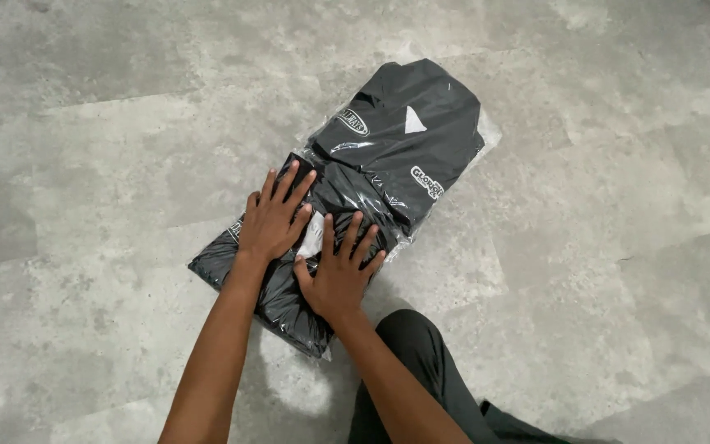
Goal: The person sits on the floor and repeatedly folds black shirts, places them into clear plastic bags, and stacks the packaged items. The person handles shirts and plastic bags by hand throughout the process.
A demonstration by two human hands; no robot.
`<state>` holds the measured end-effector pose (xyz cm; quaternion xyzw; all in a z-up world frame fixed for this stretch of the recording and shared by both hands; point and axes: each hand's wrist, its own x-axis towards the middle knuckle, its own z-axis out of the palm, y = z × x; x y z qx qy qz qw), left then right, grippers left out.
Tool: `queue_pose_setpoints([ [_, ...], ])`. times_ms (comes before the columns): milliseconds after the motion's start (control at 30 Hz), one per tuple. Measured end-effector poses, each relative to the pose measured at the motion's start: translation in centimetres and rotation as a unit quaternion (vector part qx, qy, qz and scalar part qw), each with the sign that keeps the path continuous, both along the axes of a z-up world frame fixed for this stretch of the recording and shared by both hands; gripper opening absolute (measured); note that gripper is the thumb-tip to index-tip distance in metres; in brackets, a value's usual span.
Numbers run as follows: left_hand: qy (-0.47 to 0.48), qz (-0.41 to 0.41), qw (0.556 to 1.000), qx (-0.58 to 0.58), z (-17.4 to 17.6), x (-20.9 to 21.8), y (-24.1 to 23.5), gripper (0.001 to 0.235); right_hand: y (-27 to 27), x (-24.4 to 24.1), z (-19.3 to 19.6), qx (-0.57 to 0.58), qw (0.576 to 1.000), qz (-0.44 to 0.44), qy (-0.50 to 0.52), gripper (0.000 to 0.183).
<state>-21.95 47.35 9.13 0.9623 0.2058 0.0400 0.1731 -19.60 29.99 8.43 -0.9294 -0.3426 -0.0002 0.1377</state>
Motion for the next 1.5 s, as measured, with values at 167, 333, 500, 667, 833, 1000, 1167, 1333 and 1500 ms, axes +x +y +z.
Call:
queue_pose_setpoints([
  [167,0.045,0.006,0.999,-0.010,2.0,0.3,-0.5,0.060,-1.0,0.5,0.2,0.055,0.997,0.041,0.021,0.091],
  [333,0.013,0.036,0.997,-0.060,4.0,-0.1,-0.9,0.066,-5.3,2.1,3.1,0.171,0.976,0.095,0.099,0.069],
  [500,-0.198,0.002,0.980,0.029,3.9,2.8,-5.6,0.057,-11.3,7.0,2.6,0.187,0.978,0.065,0.058,0.048],
  [667,-0.185,-0.125,0.968,-0.117,6.0,8.8,-17.8,0.030,-22.8,12.6,2.3,0.098,0.987,-0.021,0.129,0.046],
  [833,-0.174,-0.330,0.910,-0.180,2.4,14.1,-37.6,0.030,-39.6,13.7,2.7,0.020,0.975,-0.156,0.156,0.046],
  [1000,-0.155,-0.486,0.824,-0.246,-0.7,11.9,-60.0,0.023,-59.4,8.3,3.5,0.018,0.964,-0.245,0.100,0.054],
  [1167,-0.070,-0.569,0.785,-0.237,3.2,4.5,-76.3,0.038,-74.9,-1.0,6.6,0.003,0.883,-0.444,0.154,0.056],
  [1333,0.096,-0.635,0.728,-0.239,4.5,-1.4,-84.9,0.055,-83.9,-8.9,4.8,-0.007,0.806,-0.568,0.167,0.056],
  [1500,0.186,-0.618,0.738,-0.197,2.5,-5.2,-88.1,0.068,-88.1,-12.6,3.5,0.013,0.739,-0.656,0.151,0.051],
])
